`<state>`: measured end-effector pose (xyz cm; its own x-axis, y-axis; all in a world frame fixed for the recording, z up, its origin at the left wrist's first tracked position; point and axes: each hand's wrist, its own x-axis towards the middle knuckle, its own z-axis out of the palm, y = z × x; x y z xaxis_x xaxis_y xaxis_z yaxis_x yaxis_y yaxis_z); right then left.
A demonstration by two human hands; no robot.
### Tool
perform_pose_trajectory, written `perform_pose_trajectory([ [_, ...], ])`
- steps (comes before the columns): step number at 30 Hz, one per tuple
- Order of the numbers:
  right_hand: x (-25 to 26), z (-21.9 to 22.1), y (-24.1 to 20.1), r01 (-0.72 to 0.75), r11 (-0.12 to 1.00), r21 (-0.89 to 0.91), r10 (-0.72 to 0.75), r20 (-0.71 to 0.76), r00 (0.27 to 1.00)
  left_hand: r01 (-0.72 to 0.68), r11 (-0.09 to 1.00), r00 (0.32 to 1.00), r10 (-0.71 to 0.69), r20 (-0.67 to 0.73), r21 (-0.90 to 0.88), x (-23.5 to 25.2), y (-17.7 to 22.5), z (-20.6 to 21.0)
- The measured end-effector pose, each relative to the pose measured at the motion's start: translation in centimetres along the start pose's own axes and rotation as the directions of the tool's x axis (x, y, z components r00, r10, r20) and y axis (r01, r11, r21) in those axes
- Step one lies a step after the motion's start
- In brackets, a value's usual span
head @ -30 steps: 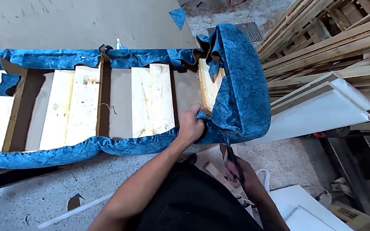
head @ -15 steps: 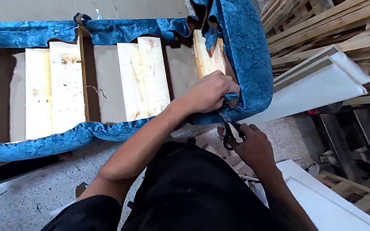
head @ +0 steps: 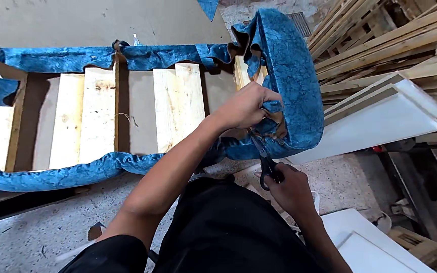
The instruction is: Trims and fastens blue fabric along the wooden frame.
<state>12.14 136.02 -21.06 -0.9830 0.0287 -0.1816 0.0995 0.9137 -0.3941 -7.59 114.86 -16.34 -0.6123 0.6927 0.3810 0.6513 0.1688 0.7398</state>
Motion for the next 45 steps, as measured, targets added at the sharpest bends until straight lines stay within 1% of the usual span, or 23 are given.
perform_pose_trajectory([
  [2,0.0,-0.1,-0.7,-0.062,0.998,-0.017,0.062,0.007,0.998,0.072,0.992,0.993,-0.080,-0.085,-0.100,-0.6,0.3,-0.1],
  [4,0.5,-0.1,-2.0,-0.107,0.994,-0.020,0.108,0.047,0.993,0.091,0.977,0.989,-0.112,-0.100,-0.193,-0.9,0.8,-0.1],
  [7,1.4,0.9,-3.0,0.047,0.996,0.081,-0.045,-0.022,0.999,0.119,0.974,0.965,-0.159,-0.207,-0.193,-1.1,1.8,-0.5],
  [8,1.4,1.1,-3.2,0.096,0.991,0.093,-0.093,-0.039,0.995,0.189,0.970,0.926,-0.228,-0.299,-0.155,-1.5,1.9,-1.1],
  [10,0.8,0.8,-3.1,0.125,0.984,0.124,-0.126,-0.004,0.992,0.460,0.888,0.775,-0.394,-0.494,0.015,-2.7,1.8,-3.0],
  [12,-0.6,-0.2,-1.9,0.086,0.976,0.198,-0.104,0.083,0.991,0.706,0.668,0.658,-0.495,-0.567,0.235,-4.7,1.5,-5.0],
  [13,-1.3,-0.7,-1.0,0.065,0.966,0.249,-0.098,0.122,0.988,0.755,0.590,0.633,-0.539,-0.556,0.287,-5.8,1.3,-5.6],
  [14,-2.1,-1.2,0.2,0.057,0.951,0.305,-0.107,0.151,0.983,0.772,0.560,0.624,-0.579,-0.525,0.300,-6.8,1.2,-5.8],
  [16,-3.6,-2.3,2.5,0.008,0.896,0.443,-0.137,0.260,0.956,0.739,0.624,0.667,-0.624,-0.408,0.254,-7.7,1.6,-4.1],
  [18,-4.9,-3.6,3.9,-0.063,0.801,0.595,-0.177,0.335,0.925,0.727,0.686,0.674,-0.710,-0.203,0.015,-7.5,1.7,-0.4],
  [19,-5.3,-4.2,4.3,-0.095,0.747,0.658,-0.196,0.354,0.914,0.734,0.658,0.655,-0.751,-0.081,-0.168,-7.1,1.7,1.6],
  [20,-5.6,-4.8,4.4,-0.128,0.697,0.705,-0.209,0.371,0.905,0.728,0.593,0.636,-0.772,0.014,-0.343,-6.5,1.6,3.3],
  [22,-5.8,-5.6,4.5,-0.190,0.641,0.743,-0.225,0.419,0.880,0.632,0.363,0.605,-0.783,0.143,-0.685,-5.0,1.6,5.8],
  [23,-5.7,-5.7,4.2,-0.230,0.624,0.747,-0.213,0.446,0.869,0.563,0.253,0.597,-0.782,0.176,-0.787,-4.4,1.7,6.5],
  [24,-5.5,-5.6,3.8,-0.269,0.607,0.748,-0.196,0.469,0.861,0.507,0.198,0.599,-0.781,0.178,-0.839,-4.1,1.8,6.9],
  [25,-5.1,-5.4,3.3,-0.297,0.598,0.744,-0.174,0.483,0.858,0.480,0.212,0.604,-0.784,0.145,-0.852,-4.1,2.1,7.0],
  [26,-4.5,-5.1,2.7,-0.316,0.599,0.736,-0.144,0.487,0.862,0.486,0.278,0.614,-0.784,0.096,-0.829,-4.4,2.4,6.9],
  [29,-1.9,-3.7,0.6,-0.299,0.607,0.737,-0.057,0.415,0.908,0.533,0.530,0.676,-0.736,-0.046,-0.659,-6.2,2.5,7.0],
  [31,-0.8,-3.4,-0.3,-0.288,0.605,0.742,0.002,0.360,0.933,0.518,0.598,0.700,-0.707,-0.100,-0.611,-7.0,1.8,8.0],
  [35,-1.2,-4.1,-0.3,-0.327,0.538,0.777,0.104,0.324,0.940,0.500,0.566,0.691,-0.717,-0.092,-0.656,-7.1,1.2,8.5],
  [39,-0.3,-4.9,-1.0,-0.376,0.555,0.742,0.122,0.375,0.919,0.481,0.535,0.729,-0.684,-0.021,-0.695,-7.4,0.7,8.3],
  [41,1.0,-5.5,-2.2,-0.411,0.545,0.730,0.144,0.402,0.904,0.488,0.525,0.741,-0.672,0.013,-0.698,-7.4,0.3,8.2],
  [45,2.0,-6.1,-5.6,-0.446,0.440,0.780,0.224,0.385,0.895,0.432,0.445,0.764,-0.643,0.055,-0.784,-7.8,-0.3,7.7],
])
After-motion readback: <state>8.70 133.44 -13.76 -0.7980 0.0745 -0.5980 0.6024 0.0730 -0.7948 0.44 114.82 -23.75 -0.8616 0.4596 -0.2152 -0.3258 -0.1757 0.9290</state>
